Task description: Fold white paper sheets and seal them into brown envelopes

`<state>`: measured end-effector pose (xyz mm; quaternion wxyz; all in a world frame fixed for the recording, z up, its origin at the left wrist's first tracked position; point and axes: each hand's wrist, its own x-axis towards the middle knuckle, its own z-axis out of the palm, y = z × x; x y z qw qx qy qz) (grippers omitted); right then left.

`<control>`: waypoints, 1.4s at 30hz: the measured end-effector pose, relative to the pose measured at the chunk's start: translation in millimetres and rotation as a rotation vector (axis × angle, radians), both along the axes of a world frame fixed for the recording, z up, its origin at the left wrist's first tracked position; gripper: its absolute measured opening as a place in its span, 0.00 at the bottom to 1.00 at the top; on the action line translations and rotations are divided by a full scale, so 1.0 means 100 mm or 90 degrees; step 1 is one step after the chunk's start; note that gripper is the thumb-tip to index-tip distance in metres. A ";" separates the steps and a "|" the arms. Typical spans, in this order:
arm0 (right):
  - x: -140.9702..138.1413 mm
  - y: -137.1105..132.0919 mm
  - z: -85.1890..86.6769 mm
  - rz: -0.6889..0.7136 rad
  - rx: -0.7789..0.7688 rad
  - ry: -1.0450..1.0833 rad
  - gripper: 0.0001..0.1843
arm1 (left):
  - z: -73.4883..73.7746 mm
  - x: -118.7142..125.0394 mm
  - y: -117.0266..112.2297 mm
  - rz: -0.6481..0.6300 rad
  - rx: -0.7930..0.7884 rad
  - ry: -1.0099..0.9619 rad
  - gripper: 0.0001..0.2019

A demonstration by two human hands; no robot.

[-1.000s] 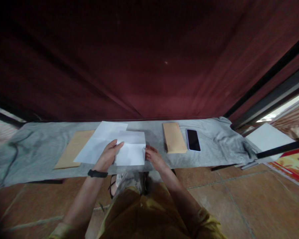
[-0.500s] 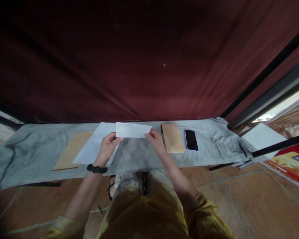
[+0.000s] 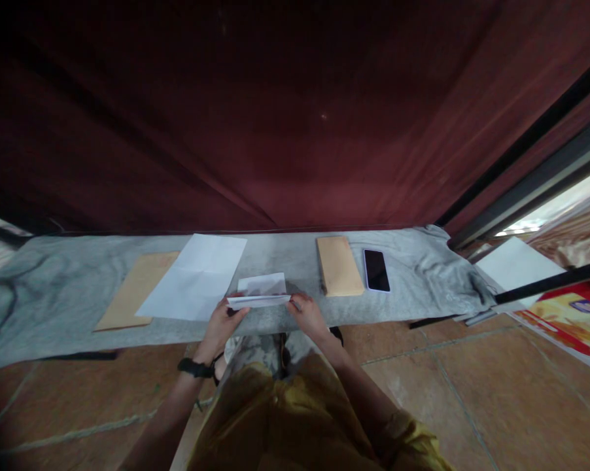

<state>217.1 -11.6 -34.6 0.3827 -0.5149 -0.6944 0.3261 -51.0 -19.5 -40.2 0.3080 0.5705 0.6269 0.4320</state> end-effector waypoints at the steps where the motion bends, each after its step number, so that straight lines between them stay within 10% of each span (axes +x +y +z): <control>1: 0.00 -0.01 -0.03 0.006 0.012 -0.022 0.09 | -0.02 -0.01 -0.04 0.003 0.002 0.010 0.19; 18: -0.33 0.09 -0.06 -0.145 0.003 -0.354 0.10 | 0.09 0.14 -0.02 0.110 -0.046 0.188 0.22; 36: -0.23 0.07 -0.13 -0.199 0.063 -0.399 0.12 | 0.31 0.41 -0.16 -0.013 0.010 0.424 0.22; 42: -0.20 0.03 -0.22 -0.132 0.155 -0.402 0.20 | 0.49 -0.11 0.09 0.168 0.054 0.428 0.21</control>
